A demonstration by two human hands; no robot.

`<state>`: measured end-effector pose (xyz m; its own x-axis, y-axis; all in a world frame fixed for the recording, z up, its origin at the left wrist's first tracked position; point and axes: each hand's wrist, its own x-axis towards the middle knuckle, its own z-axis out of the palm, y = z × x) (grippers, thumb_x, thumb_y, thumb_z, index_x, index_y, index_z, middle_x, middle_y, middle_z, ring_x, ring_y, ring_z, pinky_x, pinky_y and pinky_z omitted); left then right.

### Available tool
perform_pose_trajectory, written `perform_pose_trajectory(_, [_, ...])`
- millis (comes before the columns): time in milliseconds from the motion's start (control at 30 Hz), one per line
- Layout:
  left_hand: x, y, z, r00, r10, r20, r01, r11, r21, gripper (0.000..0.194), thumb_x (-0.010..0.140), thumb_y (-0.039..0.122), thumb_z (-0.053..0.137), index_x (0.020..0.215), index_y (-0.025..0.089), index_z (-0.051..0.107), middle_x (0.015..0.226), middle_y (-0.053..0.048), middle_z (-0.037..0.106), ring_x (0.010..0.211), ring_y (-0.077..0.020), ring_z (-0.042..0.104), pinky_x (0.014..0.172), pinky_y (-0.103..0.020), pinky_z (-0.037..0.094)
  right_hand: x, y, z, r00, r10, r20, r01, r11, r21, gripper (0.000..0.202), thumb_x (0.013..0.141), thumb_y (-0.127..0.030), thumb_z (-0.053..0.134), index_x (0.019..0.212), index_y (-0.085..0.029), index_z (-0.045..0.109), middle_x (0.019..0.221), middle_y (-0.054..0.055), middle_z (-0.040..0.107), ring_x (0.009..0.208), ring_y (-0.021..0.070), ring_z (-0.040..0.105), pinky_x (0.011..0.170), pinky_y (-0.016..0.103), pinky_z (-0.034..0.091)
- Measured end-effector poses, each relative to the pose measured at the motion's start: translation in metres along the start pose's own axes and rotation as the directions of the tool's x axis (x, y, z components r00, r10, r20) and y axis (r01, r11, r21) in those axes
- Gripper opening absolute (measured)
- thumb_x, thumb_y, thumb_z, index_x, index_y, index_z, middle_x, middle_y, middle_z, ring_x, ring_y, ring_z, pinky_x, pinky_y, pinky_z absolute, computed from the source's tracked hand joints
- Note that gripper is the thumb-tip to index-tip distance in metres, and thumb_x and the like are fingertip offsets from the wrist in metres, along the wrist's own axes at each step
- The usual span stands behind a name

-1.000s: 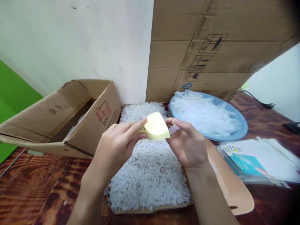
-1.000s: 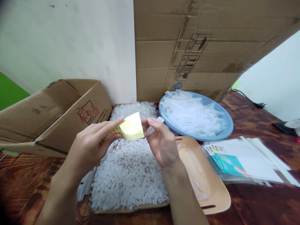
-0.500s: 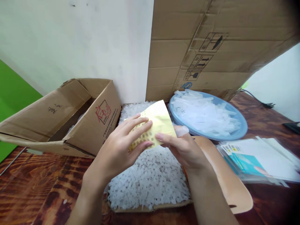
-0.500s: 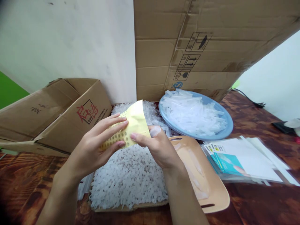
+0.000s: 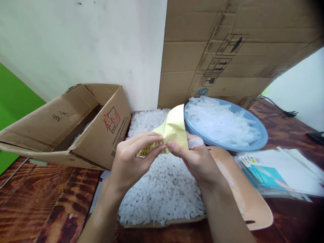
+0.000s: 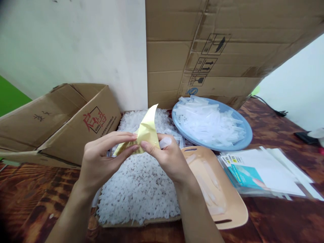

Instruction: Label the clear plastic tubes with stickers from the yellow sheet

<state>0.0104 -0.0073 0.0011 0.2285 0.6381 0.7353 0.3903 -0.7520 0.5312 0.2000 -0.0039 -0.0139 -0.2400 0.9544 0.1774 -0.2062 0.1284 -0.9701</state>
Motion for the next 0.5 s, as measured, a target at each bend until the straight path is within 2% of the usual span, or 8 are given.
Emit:
perform_pose_trajectory(167, [-0.0033,-0.0052,0.0047,0.999,0.04,0.005,-0.04,0.996,0.081,0.012,0.092,0.011,0.077,0.101,0.018,0.076,0.101,-0.006,0.083,0.095,-0.018,0.079,0.09,-0.031,0.065,0.0032,0.0039,-0.0014,0.999,-0.033,-0.028,0.031,0.998,-0.049,0.015,0.092,-0.034,0.078,0.087,-0.02,0.08,0.08,0.001,0.071,0.079,0.0181,0.063,0.075,0.03,0.05])
perform_pose_trajectory(367, [-0.004,-0.0075,0.0064,0.999,0.04,0.008,-0.041,0.993,0.114,0.011,0.092,0.013,0.077,0.103,0.016,0.075,0.102,-0.007,0.083,0.094,-0.0177,0.079,0.088,-0.029,0.065,0.0027,0.0011,0.0017,0.998,-0.025,-0.063,0.017,0.993,-0.118,0.019,0.093,-0.038,0.076,0.099,-0.021,0.082,0.092,0.005,0.077,0.09,0.023,0.068,0.082,0.033,0.052])
perform_pose_trajectory(500, [-0.0058,-0.0066,0.0062,1.0,-0.018,-0.011,0.018,0.998,0.064,0.008,0.094,0.015,0.075,0.102,0.019,0.076,0.099,-0.004,0.083,0.09,-0.0169,0.08,0.084,-0.029,0.066,0.0012,-0.0023,0.0027,0.998,-0.032,-0.061,0.02,0.981,-0.193,0.021,0.093,-0.04,0.076,0.096,-0.021,0.082,0.091,0.005,0.075,0.089,0.0242,0.066,0.079,0.034,0.051])
